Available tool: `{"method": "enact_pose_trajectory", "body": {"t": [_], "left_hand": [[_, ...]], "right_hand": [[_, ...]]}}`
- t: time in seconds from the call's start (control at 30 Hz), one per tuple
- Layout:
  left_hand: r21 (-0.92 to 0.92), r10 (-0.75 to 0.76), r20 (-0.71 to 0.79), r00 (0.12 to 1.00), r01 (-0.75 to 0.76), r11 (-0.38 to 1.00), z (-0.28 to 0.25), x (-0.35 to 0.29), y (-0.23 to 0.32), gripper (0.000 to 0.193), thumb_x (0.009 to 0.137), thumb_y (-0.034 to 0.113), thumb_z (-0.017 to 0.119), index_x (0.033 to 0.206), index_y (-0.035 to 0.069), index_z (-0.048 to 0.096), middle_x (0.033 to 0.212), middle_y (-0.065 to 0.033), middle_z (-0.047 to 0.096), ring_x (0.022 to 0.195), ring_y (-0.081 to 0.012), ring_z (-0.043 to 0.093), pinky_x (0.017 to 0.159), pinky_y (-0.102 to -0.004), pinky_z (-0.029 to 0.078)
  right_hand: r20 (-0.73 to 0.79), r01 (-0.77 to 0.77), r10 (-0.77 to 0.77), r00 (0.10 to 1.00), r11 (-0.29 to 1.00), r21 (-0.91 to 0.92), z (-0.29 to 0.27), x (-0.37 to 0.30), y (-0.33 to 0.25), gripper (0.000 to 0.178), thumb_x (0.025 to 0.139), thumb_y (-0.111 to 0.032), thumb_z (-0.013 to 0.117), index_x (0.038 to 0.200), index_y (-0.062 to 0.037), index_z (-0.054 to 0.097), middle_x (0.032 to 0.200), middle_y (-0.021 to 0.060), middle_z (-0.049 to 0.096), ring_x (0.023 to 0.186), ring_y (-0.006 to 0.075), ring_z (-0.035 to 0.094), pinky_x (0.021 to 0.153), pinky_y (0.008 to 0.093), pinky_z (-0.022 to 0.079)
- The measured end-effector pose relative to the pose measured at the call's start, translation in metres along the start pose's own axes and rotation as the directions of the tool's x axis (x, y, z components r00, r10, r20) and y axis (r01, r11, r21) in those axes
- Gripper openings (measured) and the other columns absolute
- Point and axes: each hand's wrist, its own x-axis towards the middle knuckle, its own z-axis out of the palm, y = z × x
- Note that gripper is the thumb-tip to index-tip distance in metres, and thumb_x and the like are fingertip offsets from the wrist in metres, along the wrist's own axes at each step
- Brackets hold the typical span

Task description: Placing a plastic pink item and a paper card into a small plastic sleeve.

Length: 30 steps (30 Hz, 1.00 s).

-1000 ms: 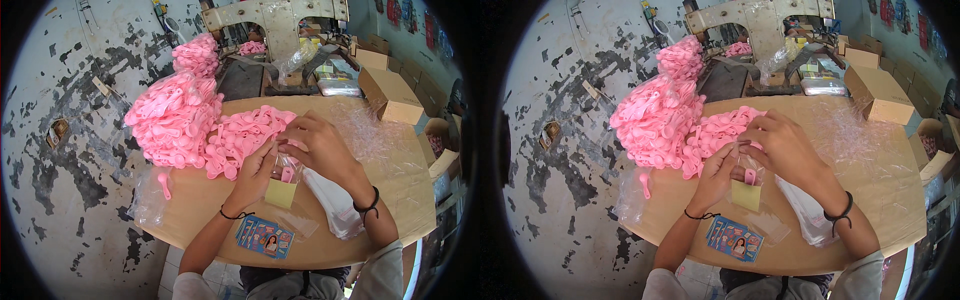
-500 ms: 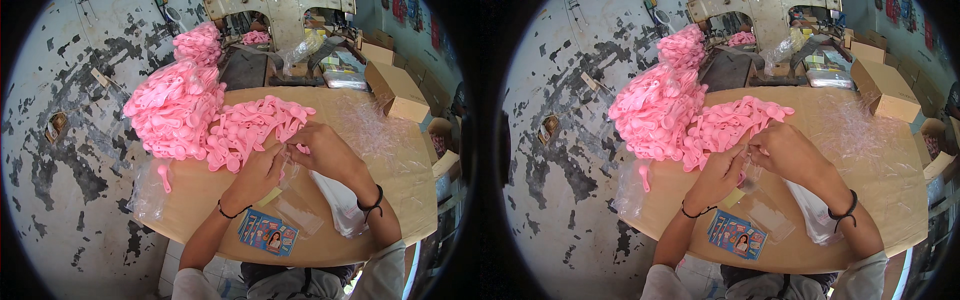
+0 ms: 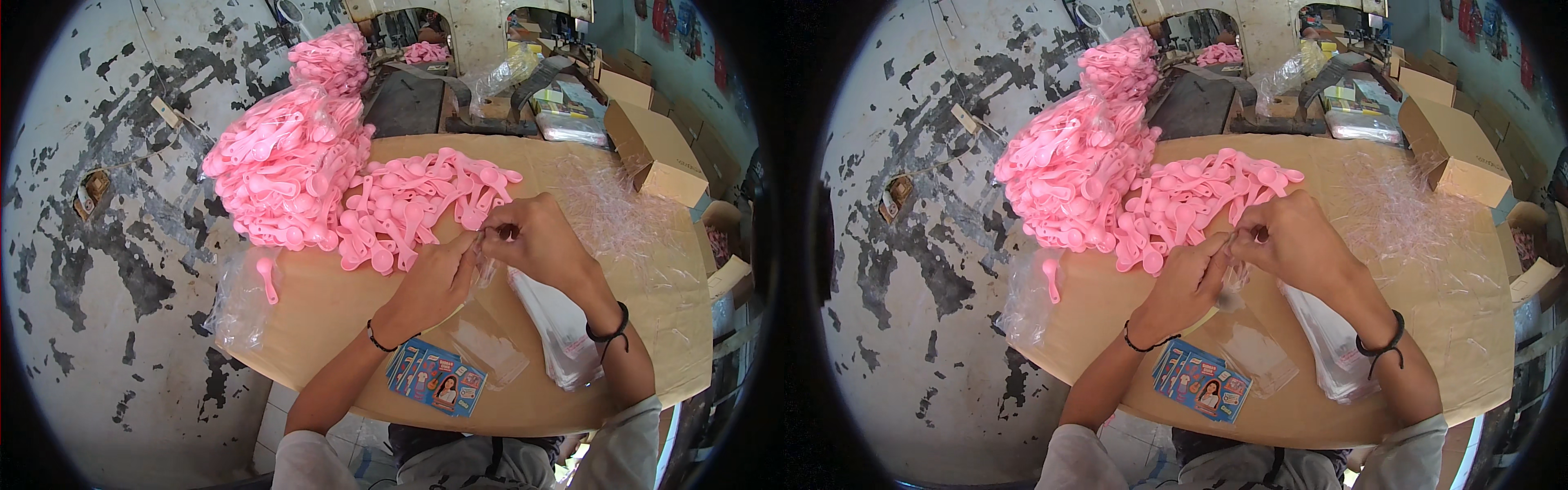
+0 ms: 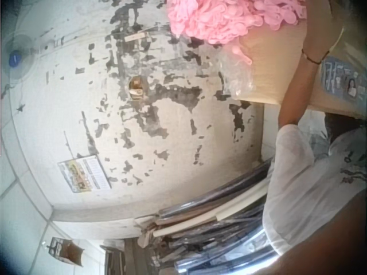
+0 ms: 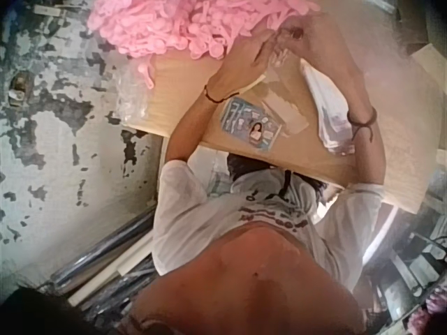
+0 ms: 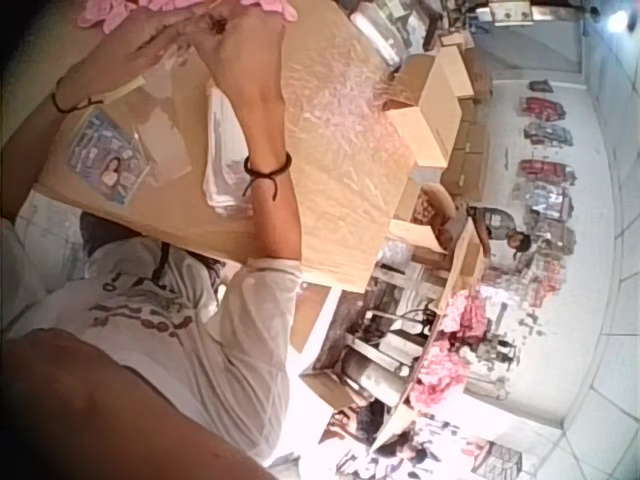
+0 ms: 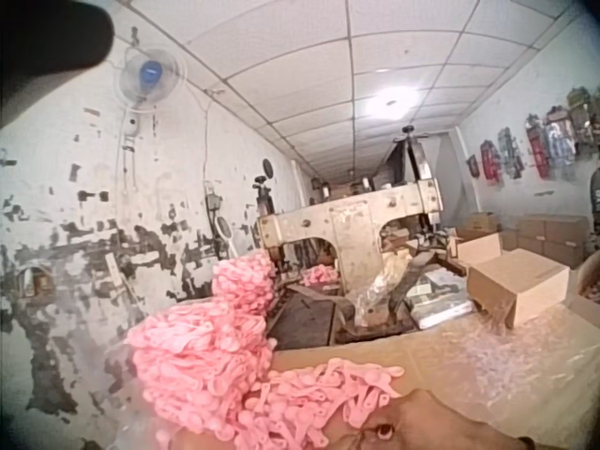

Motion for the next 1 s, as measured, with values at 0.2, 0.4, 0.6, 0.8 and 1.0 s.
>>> {"method": "enact_pose_trajectory", "body": {"t": [0.2, 0.4, 0.6, 0.8, 1.0], "left_hand": [[-0.135, -0.043, -0.009, 0.999, 0.042, 0.990, -0.002, 0.000, 0.011, 0.023, 0.099, 0.010, 0.043, 0.115, -0.002, 0.055, 0.057, -0.0139, 0.049, 0.044, -0.0169, 0.047, 0.044, -0.0326, 0.034], [-0.362, -0.212, -0.058, 0.975, 0.178, 0.915, -0.001, 0.000, 0.005, 0.024, 0.099, 0.011, 0.045, 0.117, 0.000, 0.056, 0.053, -0.0077, 0.047, 0.045, -0.0106, 0.046, 0.044, -0.0309, 0.034], [-0.185, -0.121, -0.099, 0.988, 0.102, 0.977, 0.000, 0.000, 0.003, 0.028, 0.103, 0.017, 0.041, 0.114, -0.001, 0.060, 0.053, 0.0016, 0.049, 0.045, -0.0028, 0.044, 0.041, -0.0221, 0.034], [-0.082, -0.105, -0.082, 0.991, 0.098, 0.992, 0.002, 0.001, 0.006, 0.024, 0.099, 0.012, 0.046, 0.116, -0.001, 0.056, 0.052, -0.0095, 0.048, 0.044, -0.0113, 0.047, 0.042, -0.0312, 0.033], [-0.619, -0.276, -0.122, 0.953, 0.144, 0.772, 0.006, 0.005, 0.003, 0.034, 0.104, 0.023, 0.038, 0.126, 0.002, 0.054, 0.080, -0.0068, 0.062, 0.062, -0.0087, 0.058, 0.055, -0.0236, 0.047]], "right_hand": [[-0.203, -0.139, 0.161, 0.966, 0.983, 0.121, -0.028, 0.004, 0.028, 0.011, 0.078, -0.007, 0.066, 0.085, 0.0022, 0.067, 0.068, 0.0092, 0.063, 0.063, 0.0069, 0.057, 0.061, 0.0246, 0.048], [-0.127, 0.078, -0.085, 0.988, 0.995, -0.057, -0.031, 0.001, -0.010, 0.019, 0.076, -0.010, 0.070, 0.091, 0.0019, 0.069, 0.080, 0.0117, 0.068, 0.073, 0.0174, 0.063, 0.065, 0.0301, 0.050], [-0.137, 0.193, -0.233, 0.963, 0.948, -0.253, -0.012, 0.001, -0.007, 0.018, 0.075, -0.014, 0.071, 0.089, -0.0031, 0.070, 0.080, 0.0115, 0.067, 0.082, 0.0286, 0.062, 0.070, 0.0378, 0.051], [-0.122, 0.138, -0.160, 0.980, 0.975, -0.174, -0.005, -0.001, -0.001, 0.014, 0.074, -0.010, 0.070, 0.086, -0.0017, 0.069, 0.079, 0.0127, 0.067, 0.075, 0.0259, 0.063, 0.069, 0.0345, 0.051], [-0.176, -0.001, 0.057, 0.983, 0.953, 0.302, -0.068, 0.001, 0.011, 0.009, 0.086, -0.008, 0.062, 0.088, 0.0001, 0.066, 0.077, 0.0013, 0.064, 0.063, 0.0075, 0.055, 0.056, 0.0237, 0.044]]}}
